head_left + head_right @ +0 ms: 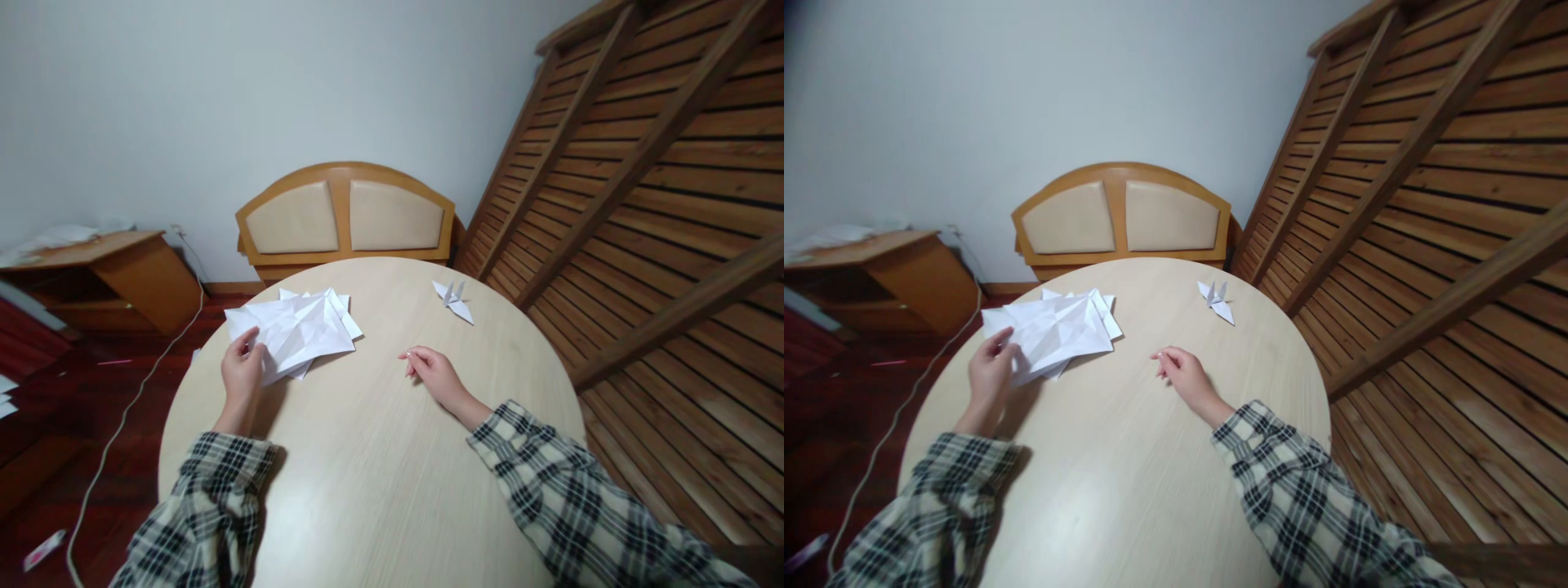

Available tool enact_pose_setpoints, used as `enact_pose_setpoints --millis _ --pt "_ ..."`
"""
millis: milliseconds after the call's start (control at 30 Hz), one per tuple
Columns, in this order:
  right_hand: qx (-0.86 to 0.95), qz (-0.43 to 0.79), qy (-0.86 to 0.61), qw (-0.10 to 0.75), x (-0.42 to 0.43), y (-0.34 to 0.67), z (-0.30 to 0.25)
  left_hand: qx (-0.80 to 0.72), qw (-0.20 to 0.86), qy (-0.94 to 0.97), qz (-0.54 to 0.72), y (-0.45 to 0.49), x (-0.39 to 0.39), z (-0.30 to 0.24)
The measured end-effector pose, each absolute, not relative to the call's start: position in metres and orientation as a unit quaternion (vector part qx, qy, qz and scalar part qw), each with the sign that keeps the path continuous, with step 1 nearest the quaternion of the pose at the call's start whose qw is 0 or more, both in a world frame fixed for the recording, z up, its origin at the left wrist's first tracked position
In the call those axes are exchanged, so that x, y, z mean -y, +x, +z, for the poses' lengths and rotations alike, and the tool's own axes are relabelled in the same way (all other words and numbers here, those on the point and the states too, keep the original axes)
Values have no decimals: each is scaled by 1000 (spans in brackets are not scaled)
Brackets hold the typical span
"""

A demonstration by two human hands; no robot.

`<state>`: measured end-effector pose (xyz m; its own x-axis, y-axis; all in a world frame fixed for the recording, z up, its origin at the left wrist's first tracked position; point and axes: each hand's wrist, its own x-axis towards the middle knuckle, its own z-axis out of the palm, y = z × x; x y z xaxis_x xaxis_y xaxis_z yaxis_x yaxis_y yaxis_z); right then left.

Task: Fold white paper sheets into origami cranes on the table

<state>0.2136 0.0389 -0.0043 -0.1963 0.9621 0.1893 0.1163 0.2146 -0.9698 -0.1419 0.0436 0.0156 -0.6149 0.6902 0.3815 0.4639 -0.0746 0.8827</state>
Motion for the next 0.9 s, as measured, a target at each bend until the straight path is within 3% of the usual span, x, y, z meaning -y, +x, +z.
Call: enact_pose_setpoints --millis 233,400,500,633,900 --pt "635 420 -445 472 -42 216 -6 -689 44 494 529 -149 -51 3" --pt "669 225 -513 488 -59 233 -11 -687 7 537 489 -143 -46 8" --pt "684 80 -587 425 -72 250 -12 -663 -43 578 474 -136 -38 17" --pt "667 -24 -668 330 -88 272 -17 -636 -107 595 480 -121 -28 30" --pt "637 -41 -734 232 -115 298 -24 -552 -94 693 455 -78 -19 32"
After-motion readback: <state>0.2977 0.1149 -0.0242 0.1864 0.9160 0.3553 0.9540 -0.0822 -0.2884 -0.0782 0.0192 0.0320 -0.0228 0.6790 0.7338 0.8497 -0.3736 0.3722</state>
